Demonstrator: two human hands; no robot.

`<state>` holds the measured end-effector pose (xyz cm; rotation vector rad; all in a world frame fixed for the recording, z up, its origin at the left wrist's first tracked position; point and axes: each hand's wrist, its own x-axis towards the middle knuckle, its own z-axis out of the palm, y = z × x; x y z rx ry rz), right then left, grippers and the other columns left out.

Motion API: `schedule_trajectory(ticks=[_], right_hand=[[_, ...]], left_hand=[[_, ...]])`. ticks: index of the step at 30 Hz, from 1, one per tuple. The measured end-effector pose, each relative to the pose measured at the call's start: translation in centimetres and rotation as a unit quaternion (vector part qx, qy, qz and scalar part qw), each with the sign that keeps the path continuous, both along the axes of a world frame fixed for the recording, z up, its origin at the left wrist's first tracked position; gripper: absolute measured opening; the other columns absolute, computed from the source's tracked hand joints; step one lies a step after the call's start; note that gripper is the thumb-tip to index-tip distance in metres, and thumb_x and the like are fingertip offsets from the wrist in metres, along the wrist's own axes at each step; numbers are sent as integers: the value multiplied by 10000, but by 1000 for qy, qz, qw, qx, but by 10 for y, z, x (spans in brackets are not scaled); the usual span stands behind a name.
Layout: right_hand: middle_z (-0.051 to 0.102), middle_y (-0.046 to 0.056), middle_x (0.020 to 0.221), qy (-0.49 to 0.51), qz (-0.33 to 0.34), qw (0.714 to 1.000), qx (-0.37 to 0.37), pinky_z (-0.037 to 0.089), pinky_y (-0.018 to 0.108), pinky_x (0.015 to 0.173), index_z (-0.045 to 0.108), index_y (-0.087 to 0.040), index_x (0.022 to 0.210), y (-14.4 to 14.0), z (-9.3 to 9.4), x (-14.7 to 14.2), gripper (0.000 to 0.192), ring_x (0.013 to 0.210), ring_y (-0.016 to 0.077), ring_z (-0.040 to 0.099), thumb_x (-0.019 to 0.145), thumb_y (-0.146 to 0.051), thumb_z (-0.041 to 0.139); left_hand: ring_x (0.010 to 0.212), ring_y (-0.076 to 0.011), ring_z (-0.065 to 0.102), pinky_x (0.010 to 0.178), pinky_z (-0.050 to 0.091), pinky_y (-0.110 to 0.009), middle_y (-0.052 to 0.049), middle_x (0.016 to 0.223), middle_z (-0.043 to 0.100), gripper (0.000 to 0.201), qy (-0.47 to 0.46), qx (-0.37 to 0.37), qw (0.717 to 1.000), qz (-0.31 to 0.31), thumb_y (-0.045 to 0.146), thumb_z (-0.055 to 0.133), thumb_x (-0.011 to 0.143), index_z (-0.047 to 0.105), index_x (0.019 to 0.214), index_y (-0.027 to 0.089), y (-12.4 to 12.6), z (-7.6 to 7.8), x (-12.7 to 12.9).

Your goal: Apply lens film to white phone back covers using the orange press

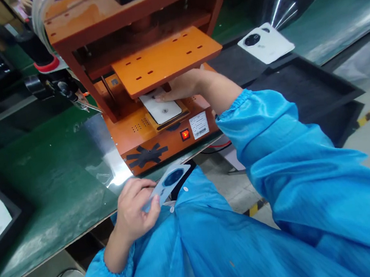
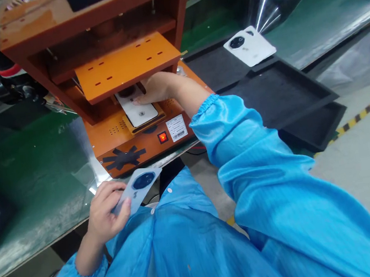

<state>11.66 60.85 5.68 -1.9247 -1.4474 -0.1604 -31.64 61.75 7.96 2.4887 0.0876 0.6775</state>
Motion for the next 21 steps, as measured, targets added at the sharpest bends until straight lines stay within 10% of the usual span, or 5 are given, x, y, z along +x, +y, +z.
schedule_trajectory(ticks=[2,5,11,15,21], right_hand=[[813,93,1128,7,-5,1000,-15,621,454,1028,753,-199,1180,-25,15,-21,493,1090,290,771,929,-621,798],[763,103,1275,20,-93,991,89,589,536,1078,630,-220,1428,-84,19,-67,427,1267,299,707,1143,-478,444],[722,115,1409,-105,-291,940,141,566,595,1022,568,-357,1568,-193,-50,-139,464,1253,400,703,1111,-352,491],[680,115,1492,-134,-270,948,100,598,597,994,437,-375,1678,-208,-81,-143,600,1318,395,688,1087,-293,501],[713,149,1455,-125,-283,950,54,565,559,1099,661,-232,1494,-205,-83,-134,516,1383,335,669,1059,-157,395]], left_hand=[[922,-237,697,822,582,-403,-153,1199,780,106,-11,64,998,10,163,639,950,669,856,199,-1,-6,7],[1038,-290,692,867,590,-455,-231,1497,658,112,2,127,991,31,146,636,959,681,861,178,-2,-20,14],[1083,-316,673,923,591,-511,-185,1653,539,212,52,164,983,64,155,639,979,664,772,192,0,-33,16],[1089,-314,673,910,588,-499,-146,1660,537,202,63,174,981,57,161,637,984,673,790,200,-1,-28,16],[899,-260,657,784,538,-456,-152,1631,570,238,73,163,981,82,185,582,1020,602,784,217,-7,-23,23]])
